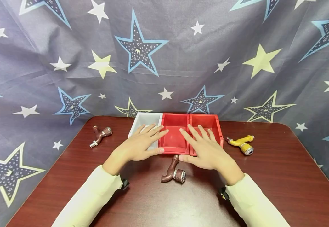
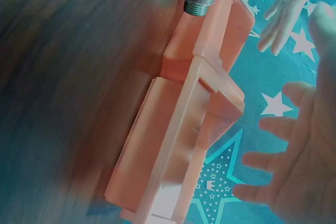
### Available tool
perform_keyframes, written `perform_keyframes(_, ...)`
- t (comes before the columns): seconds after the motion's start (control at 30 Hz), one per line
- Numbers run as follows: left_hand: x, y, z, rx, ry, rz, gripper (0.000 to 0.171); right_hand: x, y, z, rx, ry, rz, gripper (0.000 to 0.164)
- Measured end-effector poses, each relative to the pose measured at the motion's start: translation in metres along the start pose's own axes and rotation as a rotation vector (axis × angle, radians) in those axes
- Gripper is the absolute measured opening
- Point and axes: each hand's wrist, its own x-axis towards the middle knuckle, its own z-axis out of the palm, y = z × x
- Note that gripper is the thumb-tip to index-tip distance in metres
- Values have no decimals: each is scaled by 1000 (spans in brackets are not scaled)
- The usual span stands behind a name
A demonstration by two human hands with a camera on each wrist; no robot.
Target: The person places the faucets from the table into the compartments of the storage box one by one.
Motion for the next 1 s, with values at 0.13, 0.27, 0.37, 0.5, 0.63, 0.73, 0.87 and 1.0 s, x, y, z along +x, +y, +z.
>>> perform_keyframes(0.13,2,-5,1,45,28,-22,76,-2,1,-2,14,14,-7,93)
perform_keyframes(0.27,1,-13,0,64,87,-47,73,-3,4,-3,27,50,-16,89)
perform_keyframes(0.37,-1,-20,-1,66,101,-81,71,-3,6,-5,20,72,-33,85)
perform_keyframes(0.5,-4,-29,-2,63,104,-122,69,-4,11,-9,12,87,-35,81)
perform_keyframes(0.63,-6,-38,-2,44,115,-145,67,-7,16,-13,-5,108,-16,77)
perform_keyframes(0.73,-8,-45,-1,38,121,-177,66,-9,20,-16,-15,137,-4,75)
perform_keyframes(0.87,-9,-54,-1,31,127,-240,66,-14,25,-20,-16,164,16,73)
perform_keyframes(1.0,-7,-61,1,10,129,-285,66,-21,31,-24,-18,155,40,72)
